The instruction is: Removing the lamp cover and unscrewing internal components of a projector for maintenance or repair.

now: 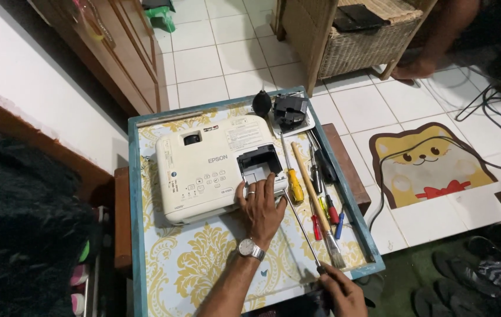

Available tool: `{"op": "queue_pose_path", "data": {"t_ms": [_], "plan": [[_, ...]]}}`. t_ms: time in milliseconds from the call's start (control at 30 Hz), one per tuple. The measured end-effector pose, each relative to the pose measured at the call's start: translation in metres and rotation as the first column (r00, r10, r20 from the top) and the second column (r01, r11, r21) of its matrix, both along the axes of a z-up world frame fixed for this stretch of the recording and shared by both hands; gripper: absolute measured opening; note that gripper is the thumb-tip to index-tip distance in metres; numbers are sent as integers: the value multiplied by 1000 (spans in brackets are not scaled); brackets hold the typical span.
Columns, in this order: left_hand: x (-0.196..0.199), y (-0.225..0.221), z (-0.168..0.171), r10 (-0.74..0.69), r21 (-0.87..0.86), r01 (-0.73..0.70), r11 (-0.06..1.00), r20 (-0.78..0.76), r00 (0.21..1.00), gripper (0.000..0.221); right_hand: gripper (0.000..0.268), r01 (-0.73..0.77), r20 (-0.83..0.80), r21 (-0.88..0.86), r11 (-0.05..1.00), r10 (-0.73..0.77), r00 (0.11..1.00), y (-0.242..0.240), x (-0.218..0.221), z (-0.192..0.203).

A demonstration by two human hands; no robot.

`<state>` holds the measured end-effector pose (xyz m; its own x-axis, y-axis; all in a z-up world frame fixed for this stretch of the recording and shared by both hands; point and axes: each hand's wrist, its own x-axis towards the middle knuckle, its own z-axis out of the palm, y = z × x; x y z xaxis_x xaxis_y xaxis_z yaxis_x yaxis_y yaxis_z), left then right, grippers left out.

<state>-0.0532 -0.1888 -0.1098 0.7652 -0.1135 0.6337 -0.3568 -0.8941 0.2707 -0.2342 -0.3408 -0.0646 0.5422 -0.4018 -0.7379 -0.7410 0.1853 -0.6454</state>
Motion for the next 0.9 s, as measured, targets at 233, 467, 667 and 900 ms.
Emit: {"op": "queue_pose_path", "data": {"t_ms": [233,467,667,900], "plan": [[-8,4,12,-40,-65,38,997,-31,999,52,65,59,-20,679,732,-62,998,-5,7,-7],[-60,-14,19,-105,-408,41,912,-136,985,43,20,-63,180,25,998,58,982,0,7,-24],[-58,-32,28,-394,-722,-384,575,-656,644,26,20,-98,215,213,972,51,975,-3,18,3],[-51,-16,34,-756,-855,-397,333,-494,429,25,51,-307,104,369,877,289,952,-22,39,46]]}}
